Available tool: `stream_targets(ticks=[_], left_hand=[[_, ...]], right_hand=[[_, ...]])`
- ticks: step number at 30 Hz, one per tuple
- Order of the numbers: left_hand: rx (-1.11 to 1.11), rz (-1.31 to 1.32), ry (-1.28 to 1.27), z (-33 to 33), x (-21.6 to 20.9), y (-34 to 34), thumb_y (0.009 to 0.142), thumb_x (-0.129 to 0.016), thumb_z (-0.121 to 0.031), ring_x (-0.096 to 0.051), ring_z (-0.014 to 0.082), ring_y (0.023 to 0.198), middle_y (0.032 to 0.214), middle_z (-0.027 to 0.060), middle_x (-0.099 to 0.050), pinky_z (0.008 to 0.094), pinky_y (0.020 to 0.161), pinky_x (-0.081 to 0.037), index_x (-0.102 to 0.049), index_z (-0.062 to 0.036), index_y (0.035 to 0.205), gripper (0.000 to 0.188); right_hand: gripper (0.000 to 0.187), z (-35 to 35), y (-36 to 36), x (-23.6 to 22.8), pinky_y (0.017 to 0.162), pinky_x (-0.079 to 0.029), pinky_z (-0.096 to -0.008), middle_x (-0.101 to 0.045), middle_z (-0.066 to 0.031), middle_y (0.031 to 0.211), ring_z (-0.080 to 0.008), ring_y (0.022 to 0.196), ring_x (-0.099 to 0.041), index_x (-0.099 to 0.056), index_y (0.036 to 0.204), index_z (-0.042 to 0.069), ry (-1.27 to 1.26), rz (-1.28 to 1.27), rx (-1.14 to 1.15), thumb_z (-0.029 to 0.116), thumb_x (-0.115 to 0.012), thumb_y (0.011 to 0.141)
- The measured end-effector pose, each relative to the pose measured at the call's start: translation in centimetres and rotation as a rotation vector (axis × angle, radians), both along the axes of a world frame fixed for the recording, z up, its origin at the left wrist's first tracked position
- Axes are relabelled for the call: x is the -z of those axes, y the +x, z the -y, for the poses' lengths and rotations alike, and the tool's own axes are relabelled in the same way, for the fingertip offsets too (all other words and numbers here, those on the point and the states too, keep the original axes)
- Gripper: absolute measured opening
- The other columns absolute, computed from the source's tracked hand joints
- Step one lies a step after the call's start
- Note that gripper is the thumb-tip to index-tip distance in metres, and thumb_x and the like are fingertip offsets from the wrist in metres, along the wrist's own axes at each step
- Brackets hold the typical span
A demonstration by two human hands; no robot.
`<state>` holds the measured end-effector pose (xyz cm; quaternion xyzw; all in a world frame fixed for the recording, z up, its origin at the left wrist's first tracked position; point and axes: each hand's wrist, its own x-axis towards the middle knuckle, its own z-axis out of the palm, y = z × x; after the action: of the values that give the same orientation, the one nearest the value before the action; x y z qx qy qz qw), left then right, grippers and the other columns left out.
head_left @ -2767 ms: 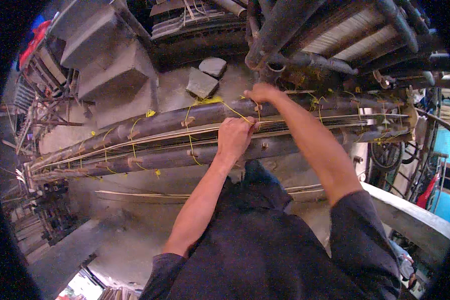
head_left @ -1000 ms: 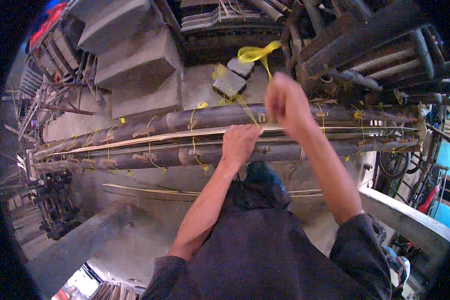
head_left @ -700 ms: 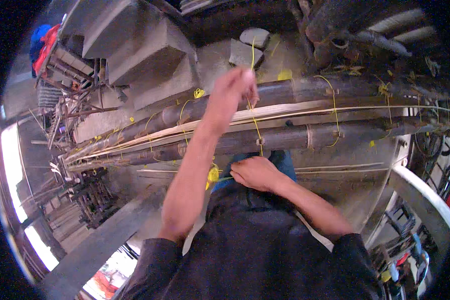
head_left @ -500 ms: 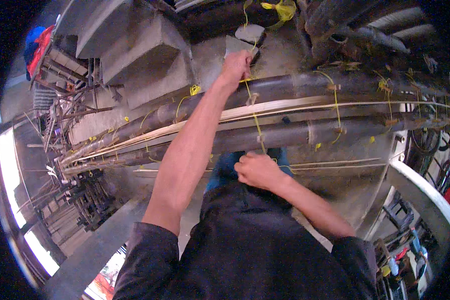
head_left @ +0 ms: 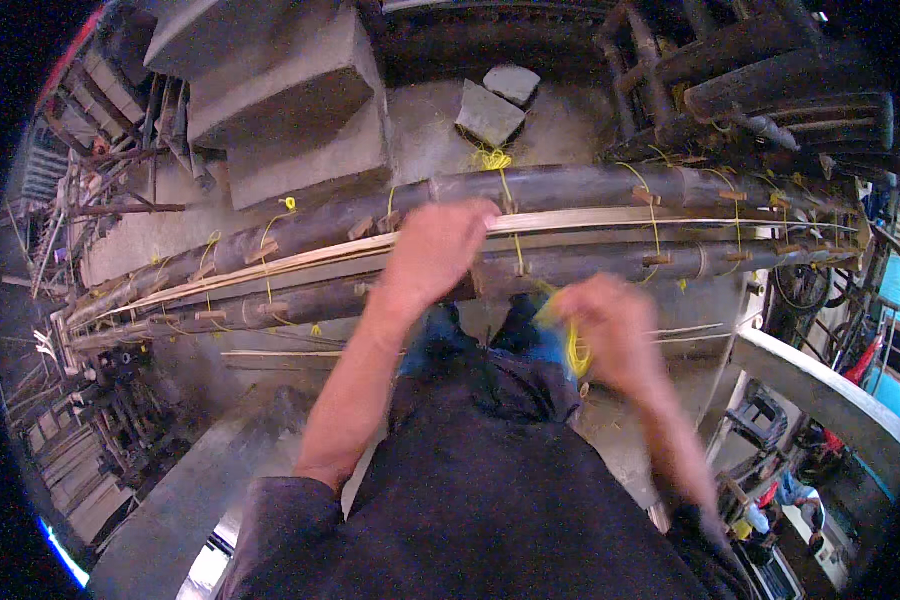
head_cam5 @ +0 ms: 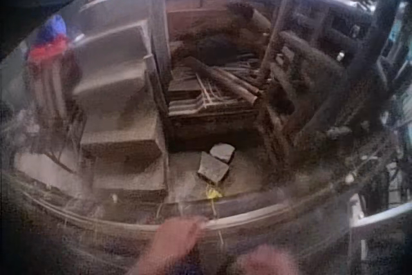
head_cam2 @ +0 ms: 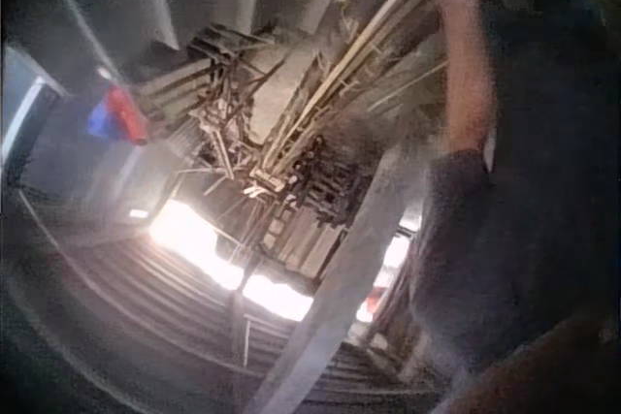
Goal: The person repeatedly ties yellow rope around a long wooden plank resting on a metal frame. The person walks along the plank, stopping at intervals to wrap and knot the rope, securing the plank to the frame.
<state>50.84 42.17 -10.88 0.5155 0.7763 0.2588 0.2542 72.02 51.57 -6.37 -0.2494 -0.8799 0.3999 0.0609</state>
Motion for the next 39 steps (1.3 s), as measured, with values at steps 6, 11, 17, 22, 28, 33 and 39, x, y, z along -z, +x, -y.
stream_targets(ticks=[6, 11, 17, 22, 28, 33, 39], left_hand=[[-0.270, 0.011, 0.253, 0.6, 4.9, 3.7, 0.084, -0.058, -0.024, -0.058, 0.0321, 0.094, 0.101, 0.0150, -0.061, 0.0391, 0.083, -0.044, -0.060, -0.0078, 0.106, 0.027], [-0.134, -0.229, 0.276, -1.0, 3.6, 3.6, 0.082, -0.061, -0.030, -0.061, 0.0330, 0.070, 0.073, 0.0096, -0.065, 0.0436, 0.066, -0.045, -0.068, -0.0123, 0.090, 0.021], [-0.142, -0.362, 0.346, 0.8, 5.7, 3.3, 0.080, -0.062, -0.024, -0.059, 0.0256, 0.066, 0.073, 0.0058, -0.062, 0.0382, 0.062, -0.043, -0.068, -0.0164, 0.096, 0.019], [-0.253, 0.297, 0.140, -0.3, 1.8, 2.4, 0.089, -0.054, -0.025, -0.063, 0.0171, 0.079, 0.082, 0.0048, -0.066, 0.0316, 0.068, -0.046, -0.068, -0.0121, 0.093, 0.020], [-0.285, 0.452, 0.045, -11.5, 2.4, -2.7, 0.088, -0.048, -0.026, -0.050, 0.0166, 0.059, 0.063, 0.0064, -0.054, 0.0324, 0.055, -0.039, -0.057, -0.0008, 0.072, 0.031], [-0.438, 0.673, -0.175, -13.1, 9.5, -5.6, 0.086, -0.048, -0.032, -0.055, 0.0194, 0.059, 0.069, 0.0099, -0.060, 0.0355, 0.054, -0.041, -0.061, 0.0018, 0.081, 0.037], [-0.045, 0.377, 0.095, -3.9, 0.2, -13.8, 0.091, -0.050, -0.030, -0.064, 0.0161, 0.084, 0.088, 0.0089, -0.067, 0.0289, 0.076, -0.049, -0.063, 0.0001, 0.101, 0.034]], right_hand=[[0.014, -3.3, -15.6, -6.9, 0.071, -0.050, -0.0382, -0.061, -0.0100, 0.087, -0.0296, 0.079, -0.060, -0.062, 0.091, 0.006, 0.367, -0.182, -0.708, 0.018, -0.058, 0.083], [0.021, -7.9, -16.2, 2.5, 0.063, -0.047, -0.0372, -0.058, -0.0090, 0.081, -0.0249, 0.069, -0.056, -0.054, 0.103, 0.005, 0.199, 0.280, -0.212, 0.022, -0.054, 0.090], [0.017, 0.4, -8.2, 5.4, 0.057, -0.046, -0.0396, -0.057, -0.0081, 0.076, -0.0249, 0.065, -0.056, -0.049, 0.102, 0.006, -0.424, -0.259, -0.188, 0.015, -0.051, 0.088], [0.025, 4.9, -5.2, 8.3, 0.063, -0.048, -0.0518, -0.060, -0.0195, 0.075, -0.0424, 0.072, -0.060, -0.046, 0.106, 0.008, -0.352, -0.126, -0.453, 0.009, -0.050, 0.082], [0.014, 4.6, -3.4, 9.8, 0.050, -0.048, -0.0431, -0.058, -0.0105, 0.063, -0.0290, 0.061, -0.062, -0.051, 0.088, 0.010, 0.035, 0.031, -0.552, 0.017, -0.056, 0.077], [0.016, 4.6, -4.5, 9.3, 0.057, -0.051, -0.0411, -0.061, -0.0116, 0.071, -0.0280, 0.067, -0.063, -0.055, 0.088, 0.010, 0.092, 0.155, -0.617, 0.017, -0.059, 0.073], [0.042, 9.1, -3.1, 4.8, 0.073, -0.051, -0.0331, -0.058, -0.0103, 0.099, -0.0251, 0.080, -0.060, -0.061, 0.111, 0.011, -0.273, -0.076, -0.271, 0.015, -0.065, 0.070]])
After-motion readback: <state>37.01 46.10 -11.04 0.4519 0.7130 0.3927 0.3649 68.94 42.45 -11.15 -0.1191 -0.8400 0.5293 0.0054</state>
